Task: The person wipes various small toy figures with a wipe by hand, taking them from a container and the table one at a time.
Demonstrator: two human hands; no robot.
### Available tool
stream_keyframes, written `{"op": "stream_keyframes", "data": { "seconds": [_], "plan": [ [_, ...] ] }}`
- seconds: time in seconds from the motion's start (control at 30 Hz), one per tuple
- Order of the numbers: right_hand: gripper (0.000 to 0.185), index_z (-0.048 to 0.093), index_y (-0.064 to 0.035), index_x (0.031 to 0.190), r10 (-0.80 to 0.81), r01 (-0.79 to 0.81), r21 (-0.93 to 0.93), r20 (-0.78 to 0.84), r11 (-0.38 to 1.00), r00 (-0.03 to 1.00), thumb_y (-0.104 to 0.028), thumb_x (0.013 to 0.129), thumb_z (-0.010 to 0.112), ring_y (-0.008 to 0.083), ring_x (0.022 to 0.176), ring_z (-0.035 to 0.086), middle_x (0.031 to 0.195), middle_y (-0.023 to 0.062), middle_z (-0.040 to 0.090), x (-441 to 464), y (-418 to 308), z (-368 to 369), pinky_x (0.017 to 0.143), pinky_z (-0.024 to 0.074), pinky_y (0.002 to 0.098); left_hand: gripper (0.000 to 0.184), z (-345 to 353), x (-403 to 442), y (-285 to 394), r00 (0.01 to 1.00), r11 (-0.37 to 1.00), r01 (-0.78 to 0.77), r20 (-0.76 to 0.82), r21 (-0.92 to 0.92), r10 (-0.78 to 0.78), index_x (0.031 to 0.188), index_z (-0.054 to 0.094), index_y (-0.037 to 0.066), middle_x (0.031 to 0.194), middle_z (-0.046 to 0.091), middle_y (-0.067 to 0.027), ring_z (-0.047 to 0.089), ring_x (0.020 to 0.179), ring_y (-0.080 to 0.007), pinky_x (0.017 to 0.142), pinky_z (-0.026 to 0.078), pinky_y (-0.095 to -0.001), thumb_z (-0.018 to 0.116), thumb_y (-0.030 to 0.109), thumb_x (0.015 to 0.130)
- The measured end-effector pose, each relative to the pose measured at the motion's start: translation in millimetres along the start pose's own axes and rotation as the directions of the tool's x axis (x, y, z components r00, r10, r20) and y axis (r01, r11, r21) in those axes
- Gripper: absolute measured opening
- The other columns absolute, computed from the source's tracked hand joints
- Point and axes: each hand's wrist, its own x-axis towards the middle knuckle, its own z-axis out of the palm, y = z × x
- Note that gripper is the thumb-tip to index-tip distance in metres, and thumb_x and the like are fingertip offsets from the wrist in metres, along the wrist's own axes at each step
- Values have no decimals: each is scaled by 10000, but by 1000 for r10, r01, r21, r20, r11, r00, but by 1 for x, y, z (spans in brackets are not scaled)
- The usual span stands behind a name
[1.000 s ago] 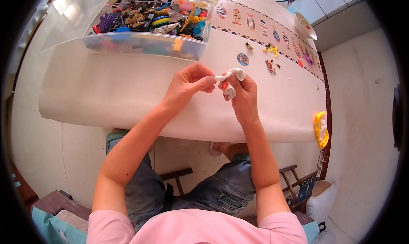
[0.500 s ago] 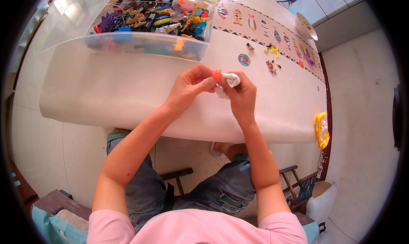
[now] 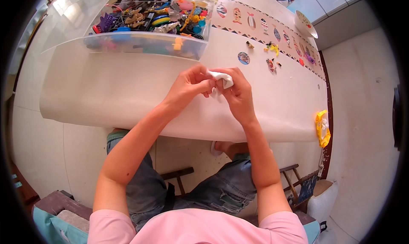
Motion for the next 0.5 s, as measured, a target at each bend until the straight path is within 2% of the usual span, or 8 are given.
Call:
{"op": "stream_keyframes", "data": {
  "seconds": [0.07,0.1,0.17,0.27,0.37,0.5],
  "plan": [
    [149,596,-17,939,58,-61,60,39,996,998,-118,830,610,97,710,517,819,3,534,0,4,-4,617,430,209,137,0,-1,1,999,994,51,-13,-94,-52,920,552,61,822,591,-11,499,690,-53,626,407,-202,602,162,841],
    [142,596,-21,931,82,-83,94,8,992,997,-120,830,612,85,695,507,799,-1,533,-1,3,-5,598,421,204,136,1,-1,3,997,987,74,-17,-141,-77,921,552,60,818,589,-7,495,693,-49,619,400,-198,604,155,840],
    [130,595,-29,915,134,-124,166,-52,978,990,-125,831,616,61,667,489,761,-10,532,-4,2,-4,561,404,194,133,0,0,6,1000,996,13,-26,-87,-15,926,551,61,823,582,1,486,697,-42,612,392,-196,605,146,840],
    [107,586,-38,878,292,-279,205,-35,938,956,-137,843,609,29,646,457,731,-22,523,-2,-3,-8,521,368,181,133,1,0,9,998,999,-38,-57,4,38,930,549,63,842,575,9,489,713,-35,616,394,-191,611,135,837],
    [125,568,-36,882,360,-319,282,-108,905,927,-151,851,604,17,648,444,750,-18,528,-3,1,-11,500,338,173,123,2,0,6,992,992,-96,-78,84,102,930,547,62,861,571,11,510,750,-40,656,414,-189,612,104,835],
    [150,554,-30,911,259,-245,260,-21,934,966,-153,846,611,34,674,483,766,-11,543,-3,1,-6,544,385,172,127,5,2,3,958,935,-256,-63,246,279,899,555,46,867,581,-13,560,787,-80,695,460,-211,625,13,799]
  ]
}}
